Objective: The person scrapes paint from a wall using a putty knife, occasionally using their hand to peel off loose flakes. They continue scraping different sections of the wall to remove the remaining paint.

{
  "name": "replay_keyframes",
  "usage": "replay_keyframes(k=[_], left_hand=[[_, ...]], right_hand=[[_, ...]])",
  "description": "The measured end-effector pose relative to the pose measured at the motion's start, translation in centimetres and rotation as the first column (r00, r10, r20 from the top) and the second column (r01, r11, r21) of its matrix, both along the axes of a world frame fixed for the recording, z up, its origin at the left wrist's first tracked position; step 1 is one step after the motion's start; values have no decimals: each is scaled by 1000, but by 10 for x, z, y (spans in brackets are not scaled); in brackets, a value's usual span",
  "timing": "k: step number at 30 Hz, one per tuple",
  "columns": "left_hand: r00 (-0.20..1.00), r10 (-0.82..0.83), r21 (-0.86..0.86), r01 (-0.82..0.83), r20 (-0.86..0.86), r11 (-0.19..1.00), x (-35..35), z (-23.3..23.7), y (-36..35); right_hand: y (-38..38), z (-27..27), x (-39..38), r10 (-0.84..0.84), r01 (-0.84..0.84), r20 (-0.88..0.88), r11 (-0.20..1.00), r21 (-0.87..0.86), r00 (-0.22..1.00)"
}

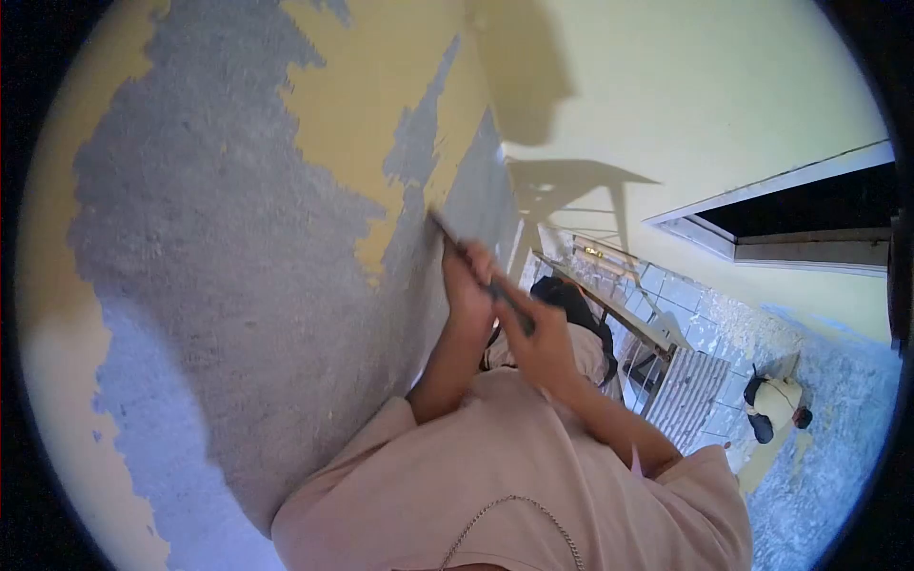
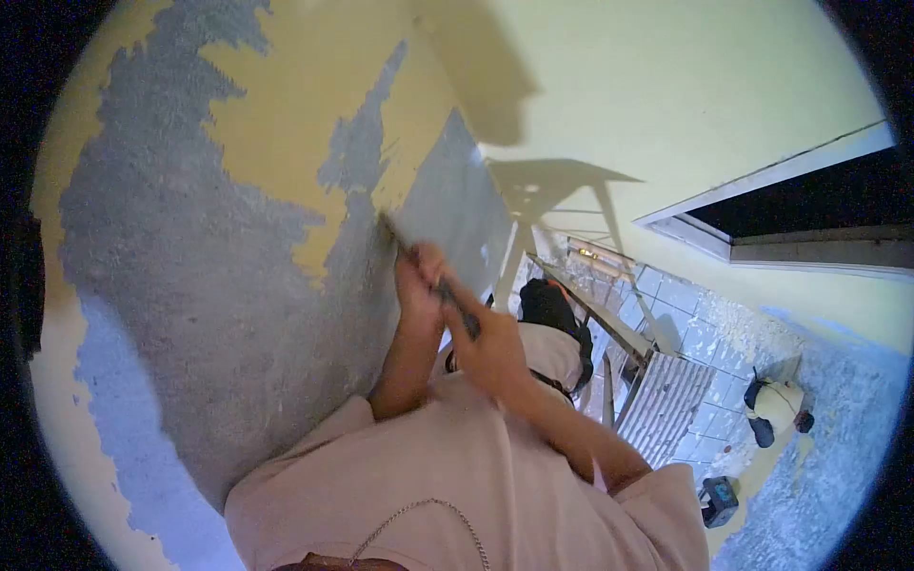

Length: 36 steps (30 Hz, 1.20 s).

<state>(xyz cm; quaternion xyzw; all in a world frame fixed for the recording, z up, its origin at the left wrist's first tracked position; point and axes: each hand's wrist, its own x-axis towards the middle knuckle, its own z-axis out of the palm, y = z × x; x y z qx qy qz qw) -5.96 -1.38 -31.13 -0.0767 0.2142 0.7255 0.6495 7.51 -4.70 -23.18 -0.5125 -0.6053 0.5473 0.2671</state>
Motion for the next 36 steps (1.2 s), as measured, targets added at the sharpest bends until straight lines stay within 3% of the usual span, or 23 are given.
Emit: replay_keyframes(k=[1,3,5,7,8,11,13,15,16,17,18,21,23,24,25,26,27,28,29,31,33,35,36], left_hand=[[1000,5,-9,-5,0,1000,3,6,12],[995,101,-358,-101,-20,928,16,26,39],[990,74,-355,-114,-124,928,10,20,17],[1000,5,-152,-2,15,988,-4,15,-7],[998,-64,-137,65,13,988,-12,8,-7],[999,4,-224,5,40,974,-6,15,54],[991,13,-274,24,133,961,-2,24,61],[989,48,-101,-62,-137,993,13,24,22],[988,145,-193,-133,50,972,14,23,8],[988,147,-199,-136,44,970,11,21,8],[992,122,-229,-118,6,966,10,23,10],[988,149,-203,-153,-34,967,22,20,29],[959,166,-259,-104,230,960,21,15,31],[981,154,-234,-124,116,964,19,19,18],[984,145,-233,-117,108,965,14,12,2],[996,91,-110,-88,24,990,7,-4,-22],[997,53,8,-53,-60,999,5,0,-35],[993,79,-193,-94,-82,977,5,1,-44],[994,84,-212,-99,-74,972,7,-3,-43],[985,111,-425,-157,-130,891,11,4,-19],[979,163,-430,-200,-122,881,15,3,-9],[982,135,-417,-177,-128,892,8,-8,-22],[988,151,-148,-154,-33,977,-3,-61,-47]], right_hand=[[11,-2,-3,-49,50,-63,999,9,997],[23,2,2,-60,58,-68,998,-35,996],[6,13,4,-22,21,-49,1000,-15,999],[2,22,-5,11,-11,-44,1000,14,999],[3,24,-7,13,-13,-34,1000,-14,999],[26,18,-16,-12,11,-5,994,-111,1000],[43,6,-13,-51,61,-80,989,137,995],[27,22,6,15,-15,-2,997,81,1000],[17,27,9,52,-52,-13,998,-45,999],[12,29,9,86,-90,-31,982,-165,996],[9,20,6,71,-72,-16,995,-65,997],[30,10,16,15,-16,-14,999,-36,1000],[24,11,17,16,-16,9,999,-32,1000],[13,9,13,48,-47,13,997,-68,999],[9,8,9,75,-74,12,994,-86,997],[0,17,11,192,-176,38,951,-254,981],[-7,14,9,191,-176,37,951,-254,981],[-15,8,9,165,-160,3,961,-224,986],[-22,3,9,143,-146,-31,967,-210,989],[-10,3,7,171,-157,33,954,-255,985],[-3,-16,7,45,-51,-35,977,-207,998],[-11,-11,9,82,-84,-19,979,-184,996],[-23,-5,7,70,-79,-64,988,-136,995]])
